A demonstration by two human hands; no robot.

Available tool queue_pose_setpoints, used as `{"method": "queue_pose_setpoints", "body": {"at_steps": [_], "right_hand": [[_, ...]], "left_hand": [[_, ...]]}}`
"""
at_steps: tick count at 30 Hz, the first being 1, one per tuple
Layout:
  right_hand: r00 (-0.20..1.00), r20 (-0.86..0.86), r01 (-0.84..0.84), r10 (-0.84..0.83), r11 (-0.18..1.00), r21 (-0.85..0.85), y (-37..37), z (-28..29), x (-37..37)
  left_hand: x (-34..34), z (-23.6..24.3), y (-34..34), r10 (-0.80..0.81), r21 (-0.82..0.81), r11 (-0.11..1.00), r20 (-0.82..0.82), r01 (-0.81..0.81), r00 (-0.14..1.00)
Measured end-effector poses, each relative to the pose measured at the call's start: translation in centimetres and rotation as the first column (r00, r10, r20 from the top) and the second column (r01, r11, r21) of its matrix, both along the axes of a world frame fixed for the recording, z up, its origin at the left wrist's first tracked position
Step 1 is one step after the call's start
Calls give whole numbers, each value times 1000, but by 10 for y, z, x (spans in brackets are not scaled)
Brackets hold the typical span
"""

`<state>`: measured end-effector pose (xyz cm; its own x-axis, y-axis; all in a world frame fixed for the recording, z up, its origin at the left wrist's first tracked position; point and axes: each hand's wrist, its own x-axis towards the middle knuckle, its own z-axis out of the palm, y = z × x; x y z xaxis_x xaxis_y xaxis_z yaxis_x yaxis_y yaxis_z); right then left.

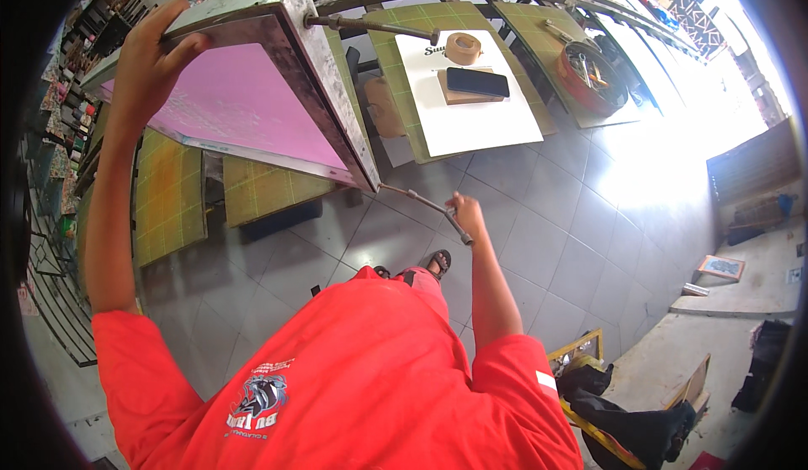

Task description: The person uses an allen key to adjust the tensioning screws on a screen printing frame, then places the tool into a circular metal container.

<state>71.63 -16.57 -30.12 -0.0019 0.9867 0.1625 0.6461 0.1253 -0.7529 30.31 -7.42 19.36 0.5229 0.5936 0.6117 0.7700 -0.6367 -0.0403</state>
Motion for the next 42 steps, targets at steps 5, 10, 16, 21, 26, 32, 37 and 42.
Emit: {"method": "queue_pose_setpoints", "body": {"at_steps": [5, 10, 16, 21, 26, 32, 37, 42], "right_hand": [[703, -512, 298, -494, 858, -418, -95, 42, -70], [827, -378, 478, -416, 874, 85, -120, 139, -98], [921, -75, 389, -382, 909, 149, -2, 144, -22], [896, -161, 373, -413, 899, -231, 14, 52, -9], [663, -595, 229, -454, 880, -416, -47, 15, -42], [737, -525, 381, -425, 903, -196, -120, 91, -97], [838, -305, 473, -453, 881, -9, -87, 157, -84], [880, -97, 457, -464, 885, -92, 8, 142, -32]], "left_hand": [[-9, -6, 5, 31, -29, 999, -11, -32, 999], [-15, -10, 12, 36, -27, 999, 33, -35, 999], [-15, -10, 12, 34, -21, 999, 25, -34, 999], [-11, -6, 9, 22, 44, 999, -3, -22, 1000], [-9, -4, 7, 45, -85, 995, -13, -46, 999], [-11, -7, 10, 70, -26, 997, -6, -70, 998], [-16, -15, 11, 17, 56, 998, 67, -21, 998], [-12, -7, 3, 62, -76, 995, 35, -59, 997]]}}
